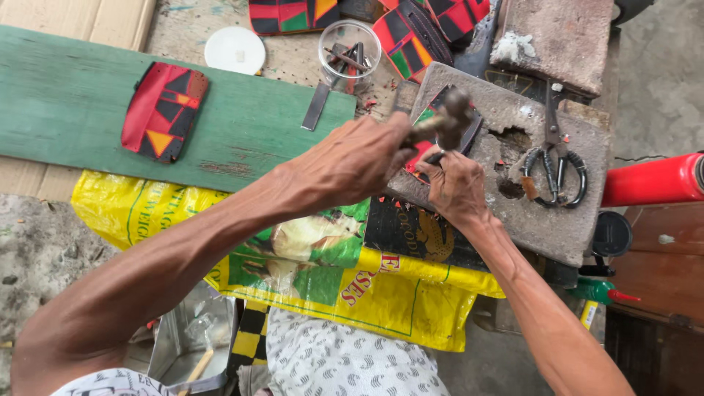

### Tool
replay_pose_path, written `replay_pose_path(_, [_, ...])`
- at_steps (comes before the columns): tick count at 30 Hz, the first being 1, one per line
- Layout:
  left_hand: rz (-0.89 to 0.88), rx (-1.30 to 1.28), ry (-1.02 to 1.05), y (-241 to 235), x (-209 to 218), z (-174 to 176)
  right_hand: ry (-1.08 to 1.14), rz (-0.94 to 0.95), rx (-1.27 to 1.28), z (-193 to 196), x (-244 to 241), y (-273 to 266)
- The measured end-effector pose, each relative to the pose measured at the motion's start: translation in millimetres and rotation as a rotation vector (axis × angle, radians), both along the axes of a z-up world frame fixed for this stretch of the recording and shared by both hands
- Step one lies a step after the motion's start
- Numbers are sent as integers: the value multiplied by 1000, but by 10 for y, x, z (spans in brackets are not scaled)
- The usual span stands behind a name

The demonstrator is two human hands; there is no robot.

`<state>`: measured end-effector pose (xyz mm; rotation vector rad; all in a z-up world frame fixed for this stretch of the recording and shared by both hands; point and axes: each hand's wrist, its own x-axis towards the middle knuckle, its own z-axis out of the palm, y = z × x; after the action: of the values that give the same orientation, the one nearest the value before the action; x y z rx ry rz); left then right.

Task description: The person uses a hammer and metal punch to drive fasteners along the edges of a patterned leather wallet. They repeatedly position the punch, strike it with the hammer, and adjust the wallet on a concrete block. After finishing one wallet, they pick up another and trim a small edge with scissors.

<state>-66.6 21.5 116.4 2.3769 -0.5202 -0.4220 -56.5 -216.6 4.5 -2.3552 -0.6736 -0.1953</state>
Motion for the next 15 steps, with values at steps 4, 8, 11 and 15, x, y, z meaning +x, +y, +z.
replay_pose_path(4, [51,14,-84,25,-24,-314,-135,37,42,70,-6,-7])
replay_pose_path(8, [29,75,-14,50,-80,-624,-50,-27,-7,25,-39,12])
replay_pose_path(11, [-13,62,-38,57,-31,-741,106,-175,28,42,13,9])
replay_pose_path(15, [-26,134,-32,81,10,-763,388,-58,273,181,122,-142])
